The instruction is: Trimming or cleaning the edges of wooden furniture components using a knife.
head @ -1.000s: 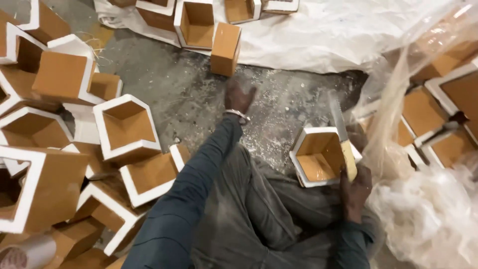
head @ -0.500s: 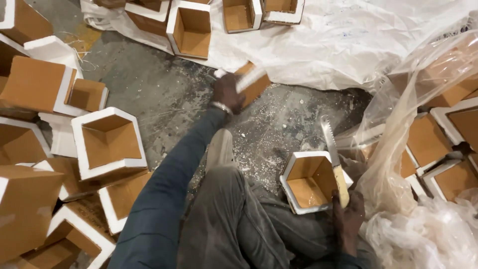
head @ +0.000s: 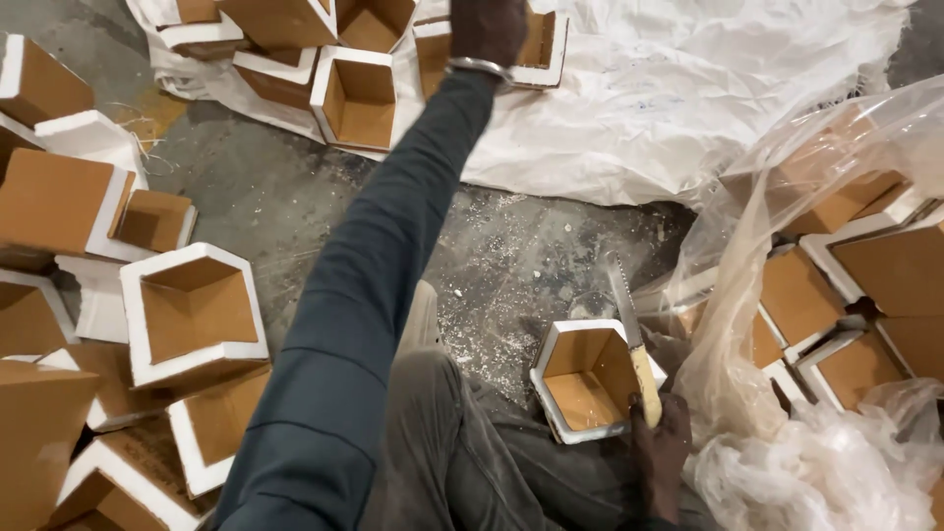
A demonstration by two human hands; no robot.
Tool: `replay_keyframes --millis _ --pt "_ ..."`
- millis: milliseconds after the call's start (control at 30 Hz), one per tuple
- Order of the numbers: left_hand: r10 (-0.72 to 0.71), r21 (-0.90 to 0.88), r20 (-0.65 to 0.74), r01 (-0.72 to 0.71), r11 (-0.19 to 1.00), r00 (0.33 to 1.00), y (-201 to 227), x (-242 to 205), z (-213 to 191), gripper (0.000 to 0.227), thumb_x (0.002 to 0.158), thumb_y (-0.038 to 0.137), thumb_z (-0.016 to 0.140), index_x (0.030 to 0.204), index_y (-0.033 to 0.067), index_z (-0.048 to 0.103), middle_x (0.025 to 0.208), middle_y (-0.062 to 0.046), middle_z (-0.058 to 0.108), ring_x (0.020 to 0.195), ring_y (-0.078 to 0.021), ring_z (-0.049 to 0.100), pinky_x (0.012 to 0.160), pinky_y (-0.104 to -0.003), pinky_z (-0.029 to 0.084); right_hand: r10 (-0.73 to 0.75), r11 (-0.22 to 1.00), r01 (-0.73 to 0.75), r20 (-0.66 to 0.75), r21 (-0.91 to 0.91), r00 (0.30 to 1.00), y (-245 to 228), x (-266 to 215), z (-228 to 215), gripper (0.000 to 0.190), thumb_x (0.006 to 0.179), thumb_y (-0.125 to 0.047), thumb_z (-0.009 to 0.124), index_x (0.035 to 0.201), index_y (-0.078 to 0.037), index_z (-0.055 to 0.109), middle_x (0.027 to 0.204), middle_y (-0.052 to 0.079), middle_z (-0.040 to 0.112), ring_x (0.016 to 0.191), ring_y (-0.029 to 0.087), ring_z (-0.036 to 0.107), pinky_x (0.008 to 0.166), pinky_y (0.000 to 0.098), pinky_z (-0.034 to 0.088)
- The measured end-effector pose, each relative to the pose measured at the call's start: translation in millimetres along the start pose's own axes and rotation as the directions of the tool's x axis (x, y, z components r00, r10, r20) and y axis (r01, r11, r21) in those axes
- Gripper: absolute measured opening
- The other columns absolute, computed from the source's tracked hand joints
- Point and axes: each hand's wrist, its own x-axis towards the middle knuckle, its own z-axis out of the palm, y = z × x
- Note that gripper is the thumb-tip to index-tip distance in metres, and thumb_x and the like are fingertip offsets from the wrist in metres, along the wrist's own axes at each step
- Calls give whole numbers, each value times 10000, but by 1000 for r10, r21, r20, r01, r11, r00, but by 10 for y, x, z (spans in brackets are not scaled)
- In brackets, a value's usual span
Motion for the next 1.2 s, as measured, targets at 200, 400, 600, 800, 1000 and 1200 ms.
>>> replay_keyframes --millis 200,400,600,800,1000,1200 --pt "373 -311 572 -228 923 730 963 -1741 -197 612 866 59 623 1444 209 485 1396 -128 492 1143 -320 644 834 -419 572 -14 999 14 -9 -51 1000 -2 2 -60 239 921 -186 764 1035 5 675 975 107 649 878 191 607 784 328 494" --pt "564 -534 773 -181 826 292 1760 -2697 -1672 1047 810 -76 624 1635 354 144 1755 -137 69 1243 -336 625 740 -375 632 270 928 -271 38 257 962 146 98 -55 271 947 -216 741 1068 6 643 914 75 653 754 159 627 665 318 552" --pt "724 -754 372 -265 601 581 2001 -2713 -2195 1159 714 339 883 1646 270 198 1713 -195 127 1460 -445 394 1191 -564 392 223 863 -283 188 419 957 -25 120 -33 299 945 -222 715 1152 -25 629 914 38 649 780 136 617 672 303 543" --pt "788 -741 499 -295 604 362 2282 -2582 -2608 756 629 318 903 1324 246 616 1639 -128 291 1479 -407 363 1208 -542 328 157 841 -305 337 447 928 -75 15 -34 259 978 -218 732 1090 -9 627 923 33 644 827 127 606 721 302 525" --pt "720 -670 595 -273 690 359 2091 -2771 -2449 573 702 383 886 1173 139 670 1373 -98 596 1393 -373 462 1199 -526 300 210 841 -294 227 454 951 -173 103 -50 251 969 -268 705 1073 -59 612 992 -21 675 829 86 648 682 273 564" --pt "430 -352 781 -250 902 452 1904 -2726 -2366 552 793 395 840 1230 131 629 1106 -98 663 1146 -316 621 1175 -511 322 153 920 -172 82 352 985 -173 69 -28 290 1069 -308 674 1148 -38 603 860 32 602 708 97 560 591 264 473"
